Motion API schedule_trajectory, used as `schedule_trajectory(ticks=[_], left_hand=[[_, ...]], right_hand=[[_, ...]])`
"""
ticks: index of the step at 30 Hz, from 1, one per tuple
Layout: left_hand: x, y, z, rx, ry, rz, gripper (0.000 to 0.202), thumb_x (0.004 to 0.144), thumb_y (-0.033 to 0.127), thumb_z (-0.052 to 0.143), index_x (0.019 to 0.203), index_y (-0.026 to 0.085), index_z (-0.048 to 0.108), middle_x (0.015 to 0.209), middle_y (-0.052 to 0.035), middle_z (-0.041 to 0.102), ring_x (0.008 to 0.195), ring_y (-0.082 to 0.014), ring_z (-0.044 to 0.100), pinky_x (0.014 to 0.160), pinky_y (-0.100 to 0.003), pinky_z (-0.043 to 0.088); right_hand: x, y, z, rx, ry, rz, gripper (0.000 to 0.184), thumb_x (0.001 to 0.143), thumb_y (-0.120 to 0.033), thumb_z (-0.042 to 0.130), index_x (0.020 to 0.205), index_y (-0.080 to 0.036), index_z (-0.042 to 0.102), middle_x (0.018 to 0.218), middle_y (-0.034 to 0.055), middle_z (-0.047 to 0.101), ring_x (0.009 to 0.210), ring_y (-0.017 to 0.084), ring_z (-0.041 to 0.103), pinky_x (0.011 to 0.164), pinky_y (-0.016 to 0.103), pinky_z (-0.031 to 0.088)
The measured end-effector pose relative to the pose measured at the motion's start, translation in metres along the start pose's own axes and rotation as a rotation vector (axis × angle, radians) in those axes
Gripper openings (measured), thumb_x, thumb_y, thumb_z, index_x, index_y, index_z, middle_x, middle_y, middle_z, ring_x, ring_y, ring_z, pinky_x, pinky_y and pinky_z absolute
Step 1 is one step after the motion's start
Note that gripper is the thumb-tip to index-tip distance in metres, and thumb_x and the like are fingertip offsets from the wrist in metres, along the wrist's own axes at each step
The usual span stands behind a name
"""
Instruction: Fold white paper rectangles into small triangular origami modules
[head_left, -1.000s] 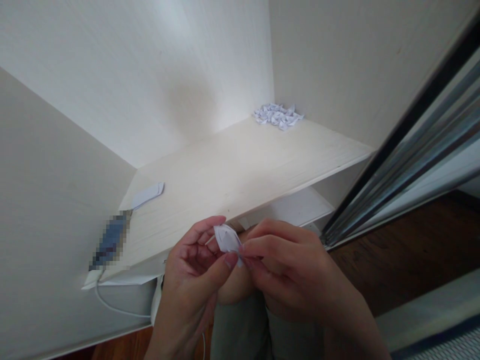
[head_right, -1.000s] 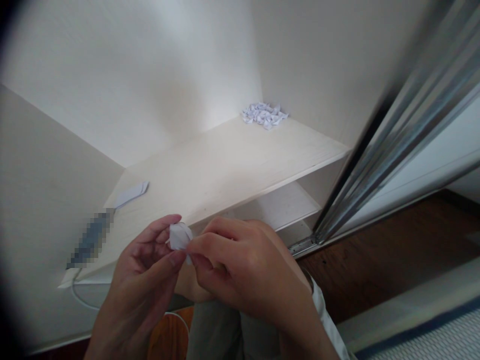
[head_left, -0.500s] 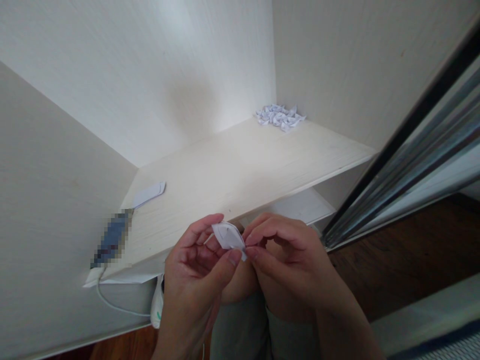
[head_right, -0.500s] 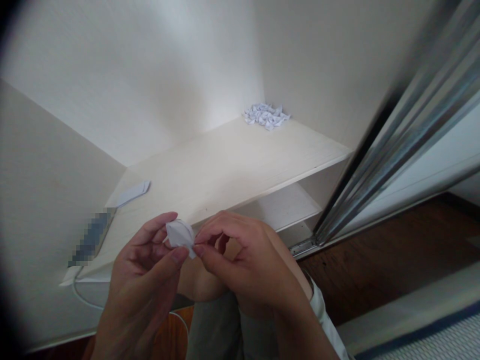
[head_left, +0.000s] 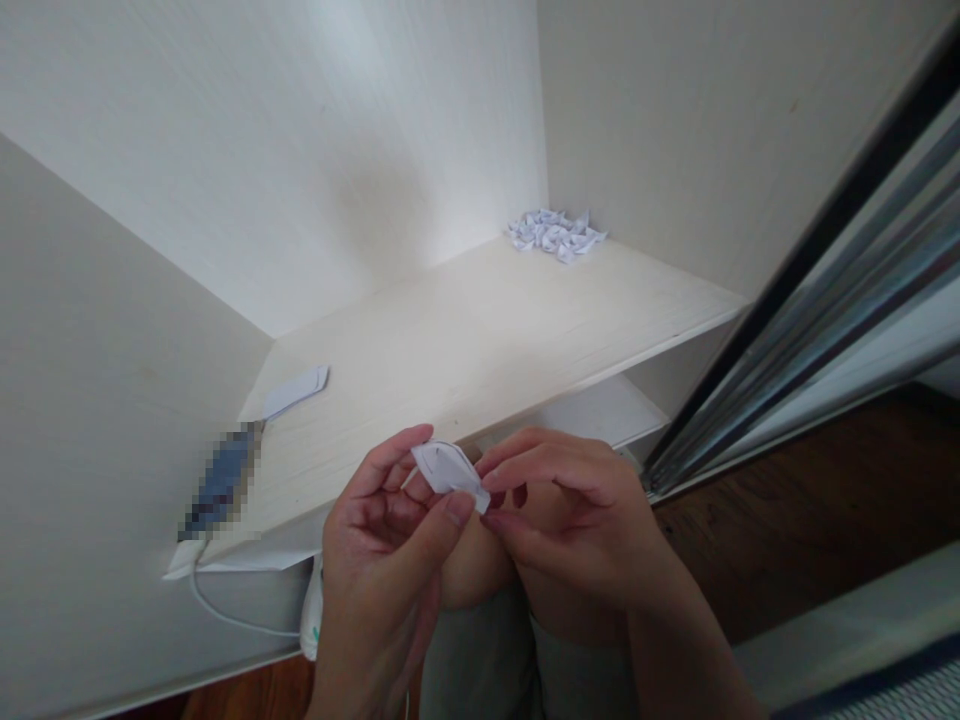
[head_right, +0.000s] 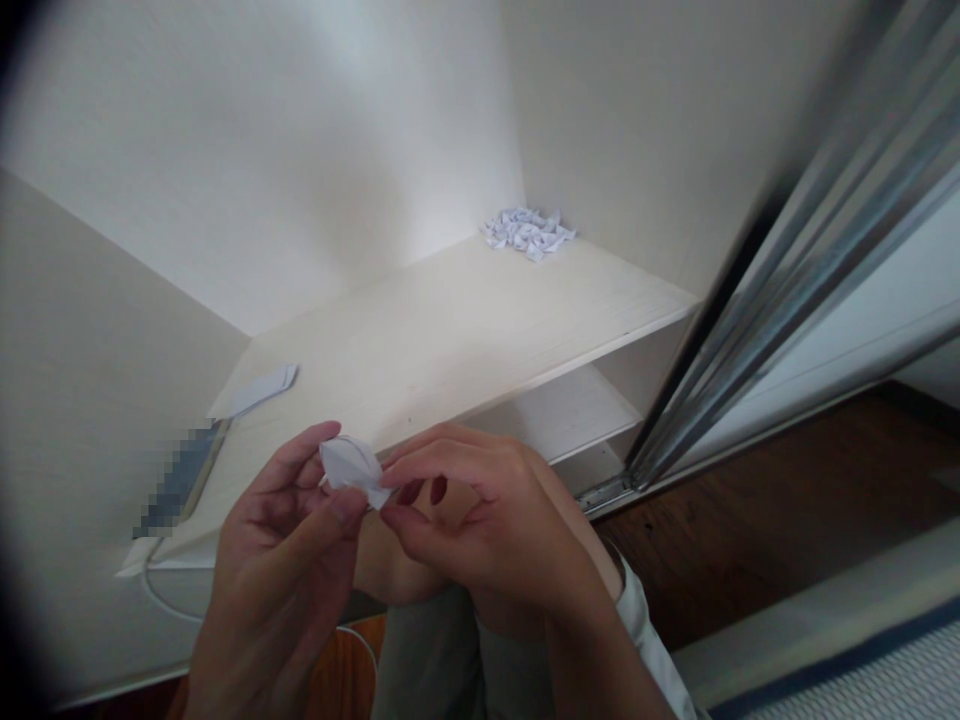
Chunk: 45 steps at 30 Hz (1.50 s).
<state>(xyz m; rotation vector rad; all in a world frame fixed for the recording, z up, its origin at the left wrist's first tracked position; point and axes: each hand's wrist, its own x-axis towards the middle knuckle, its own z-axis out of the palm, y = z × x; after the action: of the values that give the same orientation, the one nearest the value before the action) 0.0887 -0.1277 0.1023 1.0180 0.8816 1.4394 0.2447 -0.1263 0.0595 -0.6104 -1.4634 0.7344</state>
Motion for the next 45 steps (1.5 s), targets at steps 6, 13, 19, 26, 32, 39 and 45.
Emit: schedule_trajectory(ticks=[6, 13, 19, 26, 32, 39, 45], left_hand=[[0.0, -0.002, -0.002, -0.027, 0.017, -0.005, 0.042, 0.065, 0.015, 0.096, 0.104, 0.024, 0.082, 0.085, -0.0007, 0.082, 0.074, -0.0091, 0.077, 0.073, -0.01, 0.06], [0.0, 0.0, -0.003, -0.086, 0.035, -0.11, 0.018, 0.08, 0.034, 0.088, 0.083, 0.017, 0.083, 0.076, -0.0033, 0.079, 0.068, -0.0115, 0.073, 0.067, -0.017, 0.063], [0.0, 0.005, -0.012, -0.116, -0.081, -0.23, 0.019, 0.072, 0.03, 0.094, 0.085, 0.019, 0.084, 0.072, -0.0042, 0.079, 0.063, -0.0138, 0.073, 0.059, -0.018, 0.062], [0.005, 0.004, -0.03, -0.144, -0.269, -0.361, 0.014, 0.076, 0.025, 0.09, 0.088, 0.019, 0.085, 0.079, -0.0062, 0.081, 0.068, -0.0169, 0.077, 0.058, -0.019, 0.064], [0.005, -0.003, -0.031, -0.105, -0.259, -0.301, 0.021, 0.073, 0.025, 0.093, 0.091, 0.02, 0.084, 0.079, -0.0037, 0.082, 0.064, -0.0134, 0.075, 0.056, -0.015, 0.06], [0.004, -0.002, -0.029, -0.025, -0.365, -0.291, 0.016, 0.08, 0.026, 0.089, 0.093, 0.021, 0.084, 0.081, -0.0032, 0.081, 0.068, -0.0112, 0.074, 0.063, -0.016, 0.059], [0.003, -0.003, -0.032, -0.008, -0.518, -0.282, 0.009, 0.089, 0.031, 0.08, 0.093, 0.023, 0.08, 0.086, -0.0017, 0.071, 0.082, -0.0141, 0.07, 0.074, -0.022, 0.057]], right_hand=[[0.003, -0.001, 0.005, 0.139, 0.075, 0.047, 0.013, 0.086, -0.012, 0.079, 0.092, -0.022, 0.079, 0.094, 0.0043, 0.079, 0.086, 0.016, 0.073, 0.077, 0.029, 0.058], [0.004, 0.01, 0.01, 0.77, 0.117, 0.421, 0.015, 0.078, -0.027, 0.088, 0.079, -0.02, 0.075, 0.072, -0.0009, 0.07, 0.06, 0.01, 0.062, 0.055, 0.021, 0.049], [0.001, 0.016, 0.014, 1.028, 0.084, 0.631, 0.023, 0.07, -0.022, 0.094, 0.081, -0.018, 0.073, 0.069, -0.003, 0.069, 0.057, 0.006, 0.061, 0.054, 0.015, 0.047], [-0.002, 0.019, 0.01, 1.152, -0.041, 0.718, 0.02, 0.075, -0.023, 0.091, 0.087, -0.017, 0.075, 0.067, -0.0028, 0.071, 0.051, 0.005, 0.063, 0.043, 0.01, 0.044], [-0.004, 0.023, 0.006, 1.144, -0.082, 0.739, 0.021, 0.075, -0.024, 0.091, 0.088, -0.016, 0.075, 0.064, -0.0032, 0.071, 0.047, 0.005, 0.061, 0.038, 0.01, 0.045], [-0.004, 0.024, 0.01, 1.191, -0.139, 0.682, 0.016, 0.082, -0.024, 0.086, 0.093, -0.018, 0.077, 0.059, -0.0031, 0.071, 0.039, 0.004, 0.056, 0.034, 0.009, 0.038], [-0.003, 0.027, 0.011, 1.091, -0.099, 0.675, 0.021, 0.072, -0.026, 0.093, 0.084, -0.02, 0.077, 0.066, -0.0043, 0.069, 0.044, 0.004, 0.055, 0.039, 0.013, 0.037]])
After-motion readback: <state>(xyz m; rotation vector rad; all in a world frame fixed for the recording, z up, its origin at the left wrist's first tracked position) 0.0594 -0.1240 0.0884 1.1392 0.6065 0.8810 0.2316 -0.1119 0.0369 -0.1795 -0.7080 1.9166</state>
